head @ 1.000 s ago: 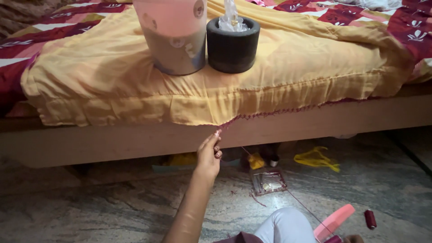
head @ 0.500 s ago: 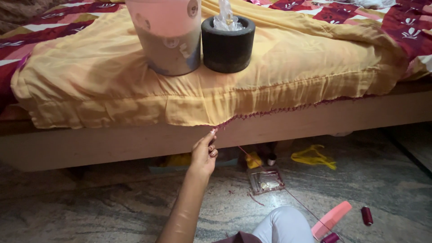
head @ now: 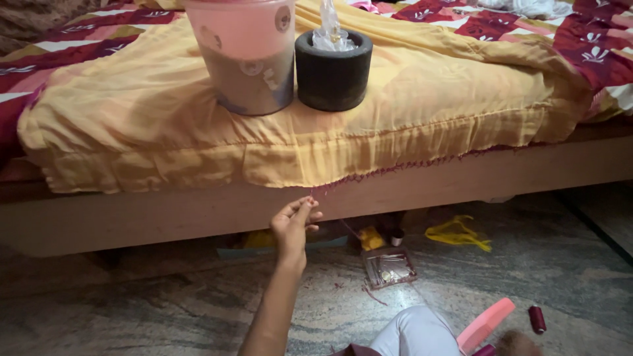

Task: Attaching decorative purple fringes to the edge of a yellow fabric using a needle and thread.

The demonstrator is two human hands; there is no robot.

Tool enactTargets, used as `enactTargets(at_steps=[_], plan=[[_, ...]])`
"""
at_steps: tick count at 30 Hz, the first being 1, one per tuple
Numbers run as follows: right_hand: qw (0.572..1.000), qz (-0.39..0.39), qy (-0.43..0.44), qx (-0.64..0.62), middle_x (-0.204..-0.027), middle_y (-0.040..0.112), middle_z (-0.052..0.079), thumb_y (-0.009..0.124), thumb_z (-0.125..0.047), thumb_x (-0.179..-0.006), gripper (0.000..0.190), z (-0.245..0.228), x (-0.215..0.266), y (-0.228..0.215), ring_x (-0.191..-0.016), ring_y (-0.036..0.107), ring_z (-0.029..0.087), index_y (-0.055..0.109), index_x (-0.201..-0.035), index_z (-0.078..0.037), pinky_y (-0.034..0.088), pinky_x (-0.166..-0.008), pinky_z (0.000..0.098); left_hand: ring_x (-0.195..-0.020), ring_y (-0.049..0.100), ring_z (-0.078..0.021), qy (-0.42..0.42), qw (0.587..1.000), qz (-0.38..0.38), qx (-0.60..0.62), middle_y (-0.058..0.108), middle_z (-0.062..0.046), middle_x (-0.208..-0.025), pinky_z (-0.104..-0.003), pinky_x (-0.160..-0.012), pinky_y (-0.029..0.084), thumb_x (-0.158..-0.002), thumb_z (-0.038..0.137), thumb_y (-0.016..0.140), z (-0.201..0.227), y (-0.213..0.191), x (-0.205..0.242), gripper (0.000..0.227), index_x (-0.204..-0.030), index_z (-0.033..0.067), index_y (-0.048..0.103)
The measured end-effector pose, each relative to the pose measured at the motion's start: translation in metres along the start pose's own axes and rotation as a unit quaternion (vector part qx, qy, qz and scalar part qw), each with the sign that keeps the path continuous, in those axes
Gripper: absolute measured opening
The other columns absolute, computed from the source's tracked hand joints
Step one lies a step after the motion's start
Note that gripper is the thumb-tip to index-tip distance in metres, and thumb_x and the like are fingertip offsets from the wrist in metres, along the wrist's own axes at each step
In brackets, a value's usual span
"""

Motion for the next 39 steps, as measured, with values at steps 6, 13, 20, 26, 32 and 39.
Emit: enactTargets(at_steps=[6, 13, 20, 26, 32, 39], plan=[[0.967, 0.037, -0.114, -0.225, -0.091, 0.081, 0.013, 0.071, -0.006, -0.083, 0.021, -0.335, 0.044, -0.120, -0.083, 0.078, 0.022, 0.077, -0.103, -0.004, 0.059, -0.078, 0.0342, -0.080, 0.077, -0.0141, 0.142, 0.983, -0.017, -0.118, 0.078, -0.007, -0.096, -0.027, -0.060, 0.059, -0.095, 0.010, 0.064, 0.062, 0.019, 0.069, 0.014, -0.101, 0.0027, 0.074], [0.840, 0.008, -0.334, -0.428, -0.094, 0.077, 0.010, 0.072, -0.001, -0.087, 0.011, -0.519, 0.138, -0.226, -0.084, 0.072, 0.015, 0.076, -0.097, -0.004, 0.058, -0.073, 0.0265, -0.091, 0.077, -0.0180, 0.400, 0.858, -0.033, -0.321, 0.075, -0.011, -0.106, -0.030, -0.077, 0.063, -0.082, -0.005, 0.068, 0.112, 0.035, 0.159, 0.009, -0.088, 0.0002, 0.064], [0.796, 0.115, -0.514, -0.299, -0.099, 0.075, 0.005, 0.073, 0.002, -0.076, 0.020, -0.564, 0.179, -0.256, -0.098, 0.069, 0.025, 0.078, -0.092, -0.009, 0.057, -0.081, 0.0361, -0.086, 0.078, -0.0180, 0.388, 0.873, -0.046, -0.292, 0.076, -0.009, -0.101, -0.030, -0.077, 0.063, -0.080, -0.006, 0.068, 0.113, 0.029, 0.169, 0.011, -0.086, 0.0012, 0.062], [0.791, 0.130, -0.535, -0.267, -0.098, 0.074, 0.004, 0.075, -0.005, -0.080, 0.013, -0.570, 0.184, -0.251, -0.098, 0.065, 0.026, 0.079, -0.091, -0.011, 0.054, -0.082, 0.0377, -0.089, 0.079, -0.0172, 0.381, 0.879, -0.049, -0.282, 0.076, -0.008, -0.101, -0.029, -0.080, 0.064, -0.079, -0.007, 0.067, 0.115, 0.026, 0.175, 0.011, -0.086, 0.0005, 0.062], [0.784, 0.130, -0.547, -0.263, -0.099, 0.074, 0.005, 0.073, -0.005, -0.082, 0.013, -0.573, 0.188, -0.249, -0.100, 0.065, 0.026, 0.078, -0.092, -0.010, 0.055, -0.083, 0.0374, -0.089, 0.078, -0.0171, 0.350, 0.897, -0.056, -0.264, 0.076, -0.010, -0.102, -0.028, -0.079, 0.064, -0.080, -0.007, 0.066, 0.115, 0.021, 0.176, 0.009, -0.085, -0.0002, 0.062], [0.783, 0.068, -0.535, -0.310, -0.097, 0.075, 0.006, 0.075, -0.003, -0.081, 0.013, -0.569, 0.193, -0.248, -0.097, 0.069, 0.025, 0.076, -0.094, -0.006, 0.056, -0.082, 0.0373, -0.088, 0.077, -0.0166, 0.341, 0.901, -0.060, -0.260, 0.075, -0.010, -0.105, -0.029, -0.079, 0.064, -0.082, -0.004, 0.067, 0.115, 0.017, 0.177, 0.007, -0.086, 0.0000, 0.062]])
Point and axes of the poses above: each hand's wrist, its own x-axis away from the middle knuckle, its own y-axis out of the palm, z = x × y, the point moved 4 cm from there along -x, towards the middle knuckle
